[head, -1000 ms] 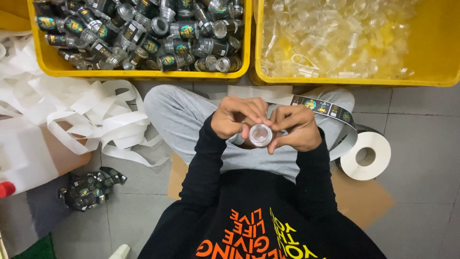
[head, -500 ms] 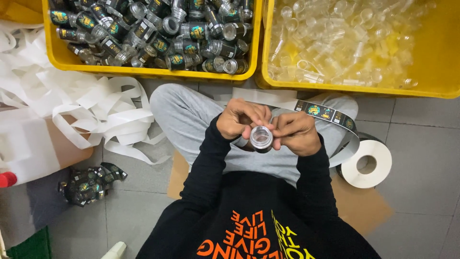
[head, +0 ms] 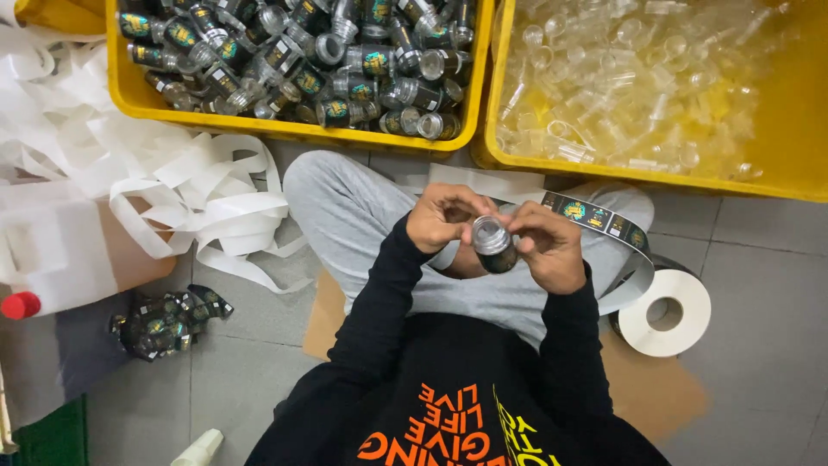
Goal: The person sits on the floor and applies labels to small clear jars. They peel a label from a roll, wrap it around a jar, smooth it down, and place the labeled jar into a yellow bin. The person repeats this process with multiple jars and labels.
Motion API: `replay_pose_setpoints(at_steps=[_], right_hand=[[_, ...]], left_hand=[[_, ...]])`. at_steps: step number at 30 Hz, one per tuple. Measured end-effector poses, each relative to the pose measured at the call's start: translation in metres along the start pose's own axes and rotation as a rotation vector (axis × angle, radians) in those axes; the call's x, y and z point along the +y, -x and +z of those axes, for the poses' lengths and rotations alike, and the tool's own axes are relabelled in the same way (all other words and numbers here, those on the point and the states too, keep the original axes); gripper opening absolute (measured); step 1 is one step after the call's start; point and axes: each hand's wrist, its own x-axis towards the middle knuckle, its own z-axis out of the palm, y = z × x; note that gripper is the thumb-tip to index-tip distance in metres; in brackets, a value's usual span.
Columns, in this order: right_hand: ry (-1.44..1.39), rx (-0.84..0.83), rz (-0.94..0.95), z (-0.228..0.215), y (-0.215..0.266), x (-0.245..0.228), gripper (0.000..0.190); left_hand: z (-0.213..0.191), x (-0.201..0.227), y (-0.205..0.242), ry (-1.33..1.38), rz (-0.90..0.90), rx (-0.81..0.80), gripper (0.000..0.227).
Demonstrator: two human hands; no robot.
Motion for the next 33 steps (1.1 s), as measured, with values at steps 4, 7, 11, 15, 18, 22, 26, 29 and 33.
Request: replay_pose_setpoints(at_steps=[4,7,11,15,18,22,26,29,33], right_hand=[[-0.004,0.013,0.044,0.003,0.009,0.004,0.064],[0.010,-0.005,-0.001,0.001,0.012,0.010,0.054],[-0.240,0.040,-0.014,-0.005,0.021,0.028,0.027],[-0.270,0.099,-0.024,-0.008,0.031,0.041,0.018],[-0.182,0.107,-0.016,0.001,0.023,0.027,0.018],[-0.113,0.191,0.019,0.011,0.025,0.029,0.015],[-0.031,0.197,0.138,0.017,0.028,0.027,0.014],[0.021,0.178,0.200,0.011,0.035,0.037,0.014],[-0.027,0.140,0.411,-0.003,0.046,0.036,0.020]], left_hand=[[0.002,0.001,0.000,-0.038,0.001,0.045,0.045],[0.011,0.007,-0.006,-0.037,0.003,0.054,0.041],[0.003,-0.002,0.000,0.008,-0.015,-0.005,0.038],[0.007,0.000,0.004,0.010,-0.059,-0.023,0.040],[0.005,-0.001,0.008,0.019,-0.069,-0.002,0.040],[-0.016,0.001,0.015,0.006,-0.057,0.091,0.048],[-0.047,0.021,0.019,-0.037,0.138,0.311,0.064],[-0.056,0.062,0.009,0.050,0.178,0.607,0.053],[-0.104,0.115,-0.004,0.109,0.309,0.774,0.025]])
